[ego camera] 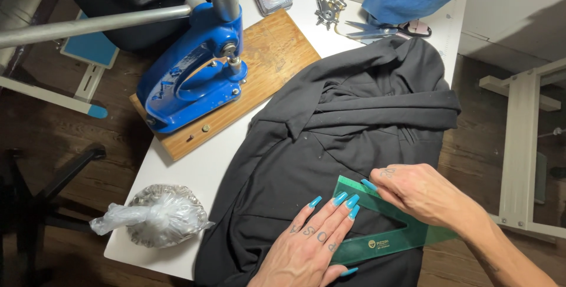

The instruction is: Marking a black garment using a triangle ruler and chalk for tailoring purposes

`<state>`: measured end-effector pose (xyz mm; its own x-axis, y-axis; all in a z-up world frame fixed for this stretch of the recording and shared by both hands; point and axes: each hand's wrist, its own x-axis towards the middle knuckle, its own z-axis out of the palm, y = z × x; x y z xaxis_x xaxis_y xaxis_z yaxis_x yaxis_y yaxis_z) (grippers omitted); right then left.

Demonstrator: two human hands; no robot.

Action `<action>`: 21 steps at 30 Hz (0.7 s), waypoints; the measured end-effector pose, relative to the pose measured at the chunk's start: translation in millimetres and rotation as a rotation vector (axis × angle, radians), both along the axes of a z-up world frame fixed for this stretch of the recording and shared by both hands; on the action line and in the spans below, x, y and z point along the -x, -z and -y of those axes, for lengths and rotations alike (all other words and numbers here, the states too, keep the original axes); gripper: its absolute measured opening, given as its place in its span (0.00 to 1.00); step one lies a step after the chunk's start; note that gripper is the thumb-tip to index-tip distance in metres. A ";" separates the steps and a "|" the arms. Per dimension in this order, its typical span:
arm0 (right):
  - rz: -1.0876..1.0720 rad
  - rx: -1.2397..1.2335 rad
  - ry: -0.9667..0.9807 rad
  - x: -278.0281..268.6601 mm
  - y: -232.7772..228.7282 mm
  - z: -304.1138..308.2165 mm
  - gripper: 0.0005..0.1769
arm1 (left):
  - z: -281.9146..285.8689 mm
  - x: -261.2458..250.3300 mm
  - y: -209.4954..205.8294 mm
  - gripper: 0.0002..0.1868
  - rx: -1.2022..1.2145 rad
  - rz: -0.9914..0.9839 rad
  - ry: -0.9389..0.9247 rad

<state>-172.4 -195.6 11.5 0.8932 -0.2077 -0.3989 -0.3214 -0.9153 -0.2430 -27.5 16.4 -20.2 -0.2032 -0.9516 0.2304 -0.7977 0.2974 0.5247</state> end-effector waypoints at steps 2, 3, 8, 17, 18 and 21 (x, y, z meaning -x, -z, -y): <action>0.004 0.012 -0.010 -0.6 0.3 -0.2 0.12 | -0.3 1.1 1.1 0.38 -0.015 -0.012 -0.002; 0.007 0.022 -0.015 -0.9 0.6 -0.4 0.12 | -0.4 1.6 1.7 0.38 -0.031 -0.025 0.001; 0.151 0.095 -0.091 0.8 6.1 -2.5 0.11 | -0.5 1.7 0.3 0.39 -0.013 -0.010 -0.015; 0.187 -0.191 0.245 5.8 -5.4 3.0 0.12 | 1.3 -1.2 -2.3 0.39 0.013 -0.034 0.005; 0.215 -0.240 0.351 5.9 -7.7 1.5 0.12 | 0.3 -0.7 -1.4 0.38 -0.007 -0.028 0.005; 0.268 -0.289 0.493 12.2 -12.3 -5.7 0.16 | -0.6 0.0 0.1 0.36 -0.014 0.003 0.019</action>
